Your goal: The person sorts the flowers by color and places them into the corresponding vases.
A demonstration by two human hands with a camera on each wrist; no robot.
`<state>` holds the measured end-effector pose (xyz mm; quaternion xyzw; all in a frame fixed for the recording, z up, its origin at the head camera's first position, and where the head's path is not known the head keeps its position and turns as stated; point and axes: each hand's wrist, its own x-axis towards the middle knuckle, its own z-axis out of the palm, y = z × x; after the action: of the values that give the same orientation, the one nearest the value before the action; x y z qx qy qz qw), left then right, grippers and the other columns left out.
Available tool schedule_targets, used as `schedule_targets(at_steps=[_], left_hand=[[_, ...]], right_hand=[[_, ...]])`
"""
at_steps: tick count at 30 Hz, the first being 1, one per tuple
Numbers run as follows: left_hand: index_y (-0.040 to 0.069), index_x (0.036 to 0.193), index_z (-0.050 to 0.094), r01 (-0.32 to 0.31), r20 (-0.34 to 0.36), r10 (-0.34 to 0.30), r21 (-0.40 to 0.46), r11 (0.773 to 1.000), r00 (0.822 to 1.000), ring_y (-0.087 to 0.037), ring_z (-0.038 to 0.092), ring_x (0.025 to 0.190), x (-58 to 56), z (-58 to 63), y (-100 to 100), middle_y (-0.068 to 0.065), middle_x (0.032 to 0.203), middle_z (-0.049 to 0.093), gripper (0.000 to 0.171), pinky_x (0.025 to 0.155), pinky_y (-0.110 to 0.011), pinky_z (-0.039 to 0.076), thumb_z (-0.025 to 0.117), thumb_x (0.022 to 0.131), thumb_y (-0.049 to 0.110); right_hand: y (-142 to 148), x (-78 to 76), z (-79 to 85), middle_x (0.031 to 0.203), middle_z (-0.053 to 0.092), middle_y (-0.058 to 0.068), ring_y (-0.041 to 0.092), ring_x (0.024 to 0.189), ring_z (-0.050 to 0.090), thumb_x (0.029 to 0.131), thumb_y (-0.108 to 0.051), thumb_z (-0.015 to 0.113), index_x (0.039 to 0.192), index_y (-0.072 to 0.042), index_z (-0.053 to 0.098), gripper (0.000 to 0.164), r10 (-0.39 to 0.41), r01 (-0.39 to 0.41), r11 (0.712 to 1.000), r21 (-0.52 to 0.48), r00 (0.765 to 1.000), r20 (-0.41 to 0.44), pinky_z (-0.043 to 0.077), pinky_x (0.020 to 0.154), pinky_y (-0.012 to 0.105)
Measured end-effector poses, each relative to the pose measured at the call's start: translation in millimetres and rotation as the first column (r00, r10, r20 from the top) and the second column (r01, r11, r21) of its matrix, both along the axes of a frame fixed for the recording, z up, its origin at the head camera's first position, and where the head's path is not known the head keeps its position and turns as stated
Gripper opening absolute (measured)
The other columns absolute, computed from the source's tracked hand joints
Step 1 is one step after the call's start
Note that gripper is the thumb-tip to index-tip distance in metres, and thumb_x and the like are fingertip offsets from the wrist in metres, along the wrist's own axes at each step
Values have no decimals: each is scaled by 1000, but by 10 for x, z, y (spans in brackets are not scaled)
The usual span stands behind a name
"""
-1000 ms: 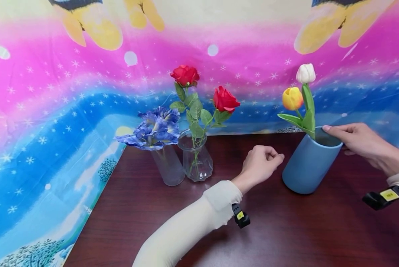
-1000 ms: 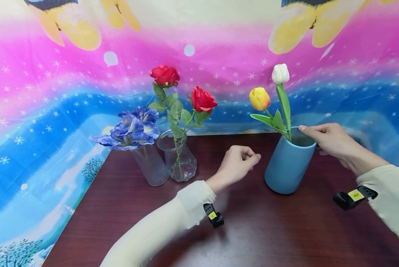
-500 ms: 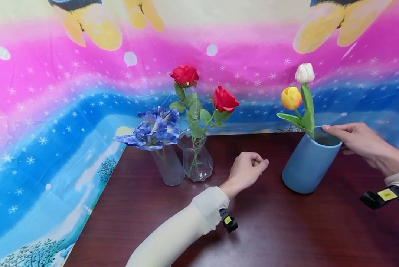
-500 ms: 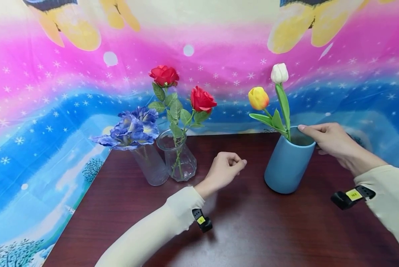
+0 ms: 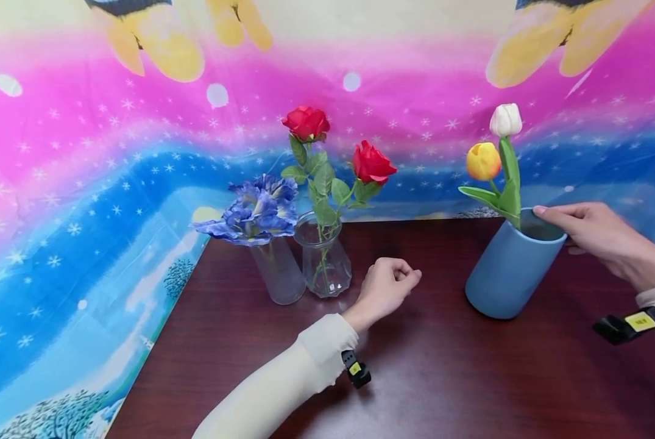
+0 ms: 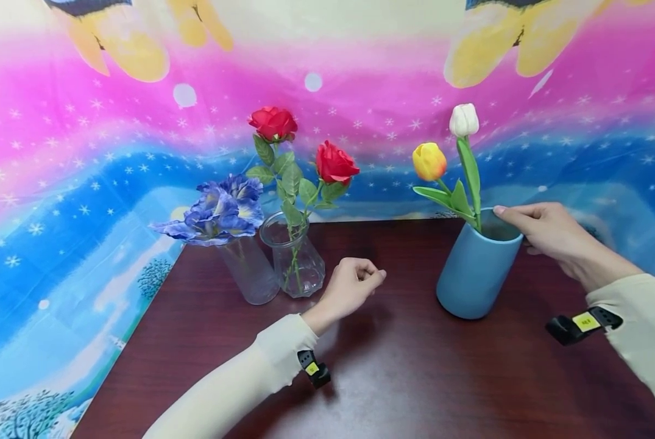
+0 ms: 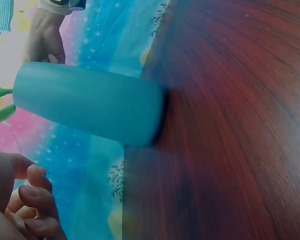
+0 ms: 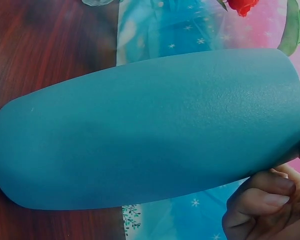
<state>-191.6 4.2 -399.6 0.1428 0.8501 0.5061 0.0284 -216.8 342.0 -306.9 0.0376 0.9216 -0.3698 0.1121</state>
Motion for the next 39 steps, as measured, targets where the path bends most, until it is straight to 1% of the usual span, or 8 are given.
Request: schedule_targets(at_steps=[9, 13, 16, 18, 21, 24, 34, 39], left_hand=[[15, 78, 70, -3, -20, 3, -19, 1000, 1000, -6, 48, 47, 22, -46, -113, 7, 54, 55, 24, 49, -22, 35, 66, 97, 29], [15, 79, 71, -8, -20, 7, -12, 1000, 1000, -6, 47, 47, 31, -39, -135, 6, 53, 54, 23, 49, -22, 35, 66, 97, 29], [16, 77, 70, -8, -15, 8, 6, 1000, 1000, -6, 48, 47, 41, -30, -150, 6, 53, 54, 23, 49, -21, 35, 67, 97, 29], [18, 76, 70, -7, -13, 7, 13, 1000, 1000, -7, 48, 47, 51, -23, -160, 6, 53, 54, 23, 49, -22, 35, 67, 97, 29], [18, 76, 69, -1, -12, 1, 25, 1000, 1000, -7, 50, 48, 65, -11, -176, 2, 55, 57, 24, 49, -22, 37, 67, 97, 28], [16, 76, 69, 5, -12, -5, 38, 999, 1000, -7, 53, 49, 78, 6, -194, -2, 57, 61, 24, 51, -21, 39, 66, 97, 28], [14, 78, 70, 17, -21, -16, 86, 996, 1000, -8, 52, 50, 89, 30, -261, -12, 61, 63, 23, 51, -21, 39, 66, 97, 25], [13, 80, 70, 29, -10, -28, 98, 995, 1000, -9, 52, 51, 80, 31, -303, -12, 62, 62, 21, 52, -22, 40, 65, 98, 24]], right_hand=[[10, 32, -11, 154, 27, 38, 53, 128, 38, 106, -56, 32, 151, 10, 32, 80, 7, -6, 1000, 18, 1000, -28, 58, 78, 46], [17, 36, -14, 153, 30, 37, 21, 105, 59, 105, -55, 34, 150, 10, 35, 79, 5, -4, 1000, 28, 999, -38, 58, 75, 39], [23, 46, -12, 148, 36, 36, -9, 83, 53, 105, -55, 36, 150, 10, 35, 79, 1, 0, 1000, 28, 999, -52, 58, 72, 36], [27, 55, -7, 123, 57, 26, -12, 72, 50, 105, -55, 37, 150, 10, 35, 80, -5, 7, 1000, 22, 998, -60, 56, 70, 33], [22, 73, 1, 76, 54, 4, 1, 60, 46, 104, -58, 38, 150, 10, 36, 82, -13, 14, 1000, 17, 998, -66, 49, 64, 29], [20, 91, 5, 60, 34, -6, 15, 57, 40, 103, -60, 36, 151, 8, 35, 84, -21, 24, 999, 31, 997, -68, 41, 61, 30], [55, 247, 17, 71, 47, -10, 10, 63, 47, 105, -53, 40, 143, 3, 49, 68, -81, 91, 995, 36, 972, -222, 42, 57, 27], [52, 360, 25, 73, 47, -17, 6, 61, 47, 107, -42, 43, 127, -37, 64, 29, -145, 134, 989, -56, 933, -330, 40, 52, 26]])
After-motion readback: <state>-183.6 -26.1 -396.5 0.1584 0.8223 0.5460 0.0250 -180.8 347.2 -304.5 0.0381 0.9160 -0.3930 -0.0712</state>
